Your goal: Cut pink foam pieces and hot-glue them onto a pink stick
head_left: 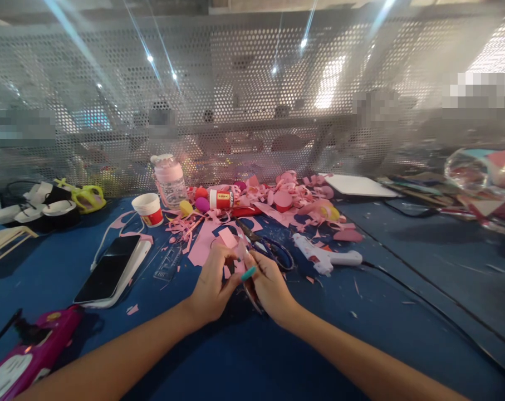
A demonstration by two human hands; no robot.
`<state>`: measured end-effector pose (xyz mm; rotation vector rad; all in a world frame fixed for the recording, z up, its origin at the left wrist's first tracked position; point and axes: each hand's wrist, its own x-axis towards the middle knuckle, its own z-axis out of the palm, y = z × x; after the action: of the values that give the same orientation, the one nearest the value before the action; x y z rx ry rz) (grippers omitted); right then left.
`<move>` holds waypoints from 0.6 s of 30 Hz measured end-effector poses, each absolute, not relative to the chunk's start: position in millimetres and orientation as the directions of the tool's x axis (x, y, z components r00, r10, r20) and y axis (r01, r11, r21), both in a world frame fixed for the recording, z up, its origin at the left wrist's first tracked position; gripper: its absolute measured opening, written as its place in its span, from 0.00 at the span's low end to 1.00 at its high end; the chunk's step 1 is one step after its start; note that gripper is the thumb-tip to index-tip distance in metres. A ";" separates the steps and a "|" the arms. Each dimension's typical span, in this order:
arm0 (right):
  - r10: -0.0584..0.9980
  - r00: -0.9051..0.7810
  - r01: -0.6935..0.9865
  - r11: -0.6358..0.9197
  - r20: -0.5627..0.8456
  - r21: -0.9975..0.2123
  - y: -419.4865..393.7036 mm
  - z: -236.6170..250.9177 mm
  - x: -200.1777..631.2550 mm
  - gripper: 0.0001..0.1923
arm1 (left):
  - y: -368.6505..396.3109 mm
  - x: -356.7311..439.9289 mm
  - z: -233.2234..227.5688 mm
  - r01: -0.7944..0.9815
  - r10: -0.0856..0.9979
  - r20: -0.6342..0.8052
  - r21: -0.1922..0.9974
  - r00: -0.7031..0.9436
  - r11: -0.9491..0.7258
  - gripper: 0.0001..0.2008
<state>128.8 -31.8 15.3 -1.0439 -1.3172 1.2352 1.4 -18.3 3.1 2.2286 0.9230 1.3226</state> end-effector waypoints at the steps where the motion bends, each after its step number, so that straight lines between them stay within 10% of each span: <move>1: 0.985 -0.130 -0.037 0.112 0.116 -0.993 -31.6 15.5 128.9 0.19 | -17.4 0.4 2.5 0.349 0.673 0.644 0.575 0.365 -0.740 0.06; 18: 0.970 -0.148 0.110 0.209 0.191 -0.972 -29.5 14.8 135.4 0.20 | -21.7 0.1 10.4 0.337 0.754 0.529 0.680 0.389 -0.651 0.09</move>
<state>135.4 -29.5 14.8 -1.0783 -1.4911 1.0917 0.1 -21.7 10.4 2.1844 0.9350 1.1883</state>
